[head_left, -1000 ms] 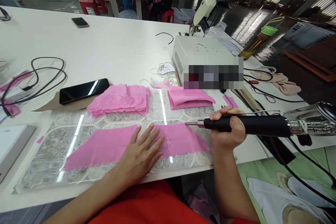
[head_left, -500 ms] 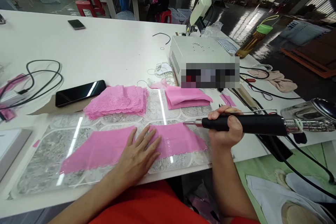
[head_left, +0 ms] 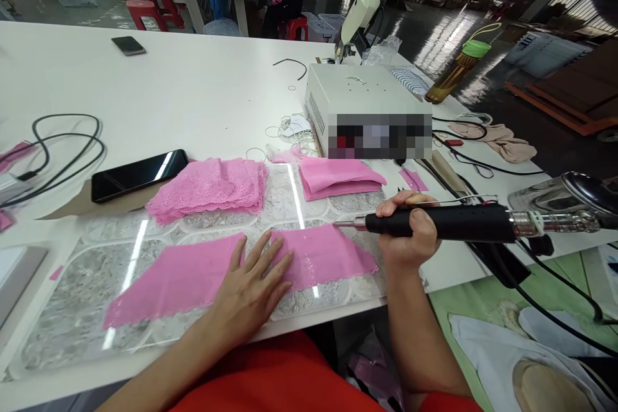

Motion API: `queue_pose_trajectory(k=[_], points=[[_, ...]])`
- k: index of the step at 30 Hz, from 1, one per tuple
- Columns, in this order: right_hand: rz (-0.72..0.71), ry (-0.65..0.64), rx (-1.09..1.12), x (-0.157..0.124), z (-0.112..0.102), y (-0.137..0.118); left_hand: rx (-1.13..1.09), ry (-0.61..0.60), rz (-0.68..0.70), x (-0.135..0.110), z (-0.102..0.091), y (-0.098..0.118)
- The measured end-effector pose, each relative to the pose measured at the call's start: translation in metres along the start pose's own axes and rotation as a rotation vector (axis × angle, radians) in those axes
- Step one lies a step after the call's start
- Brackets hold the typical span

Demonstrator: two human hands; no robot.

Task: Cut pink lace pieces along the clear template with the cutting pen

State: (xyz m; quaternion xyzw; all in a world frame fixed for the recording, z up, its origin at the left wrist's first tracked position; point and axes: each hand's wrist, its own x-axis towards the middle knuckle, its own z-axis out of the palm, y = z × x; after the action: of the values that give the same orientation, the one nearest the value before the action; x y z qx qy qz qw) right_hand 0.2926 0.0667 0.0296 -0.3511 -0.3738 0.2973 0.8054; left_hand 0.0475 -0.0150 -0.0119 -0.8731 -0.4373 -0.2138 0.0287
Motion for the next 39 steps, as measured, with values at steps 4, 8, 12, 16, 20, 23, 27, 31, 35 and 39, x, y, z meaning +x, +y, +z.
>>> queue_pose_trajectory(k=[4, 8, 12, 16, 20, 23, 27, 31, 35, 39], points=[[0.013, 0.014, 0.012, 0.000, 0.001, -0.002, -0.014, -0.003, -0.017, -0.002, -0.002, 0.002], [0.018, 0.026, 0.017, 0.000, -0.001, -0.002, 0.002, -0.008, -0.038, -0.005, -0.007, 0.006], [0.010, 0.035, 0.027, 0.002, -0.002, 0.002, 0.026, -0.017, -0.053, -0.007, -0.008, 0.005], [0.002, 0.018, 0.021, 0.001, 0.000, 0.003, 0.038, -0.018, -0.029, -0.008, -0.007, 0.001], [0.006, 0.017, 0.005, 0.001, 0.004, 0.002, 0.005, 0.043, -0.004, -0.006, -0.004, -0.002], [-0.011, 0.035, 0.020, 0.004, 0.001, -0.004, -0.069, 0.079, -0.013, -0.004, -0.004, -0.001], [-0.014, 0.075, 0.023, 0.007, -0.018, -0.025, -0.163, 0.087, 0.046, -0.002, -0.006, 0.004], [0.009, 0.094, -0.010, 0.002, -0.045, -0.048, -0.166, 0.063, 0.149, -0.001, -0.005, 0.009], [0.035, 0.108, -0.043, -0.007, -0.064, -0.056, -0.169, 0.043, 0.155, -0.003, -0.002, 0.011], [0.043, 0.145, -0.051, -0.010, -0.072, -0.055, -0.171, 0.023, 0.132, -0.005, -0.002, 0.012]])
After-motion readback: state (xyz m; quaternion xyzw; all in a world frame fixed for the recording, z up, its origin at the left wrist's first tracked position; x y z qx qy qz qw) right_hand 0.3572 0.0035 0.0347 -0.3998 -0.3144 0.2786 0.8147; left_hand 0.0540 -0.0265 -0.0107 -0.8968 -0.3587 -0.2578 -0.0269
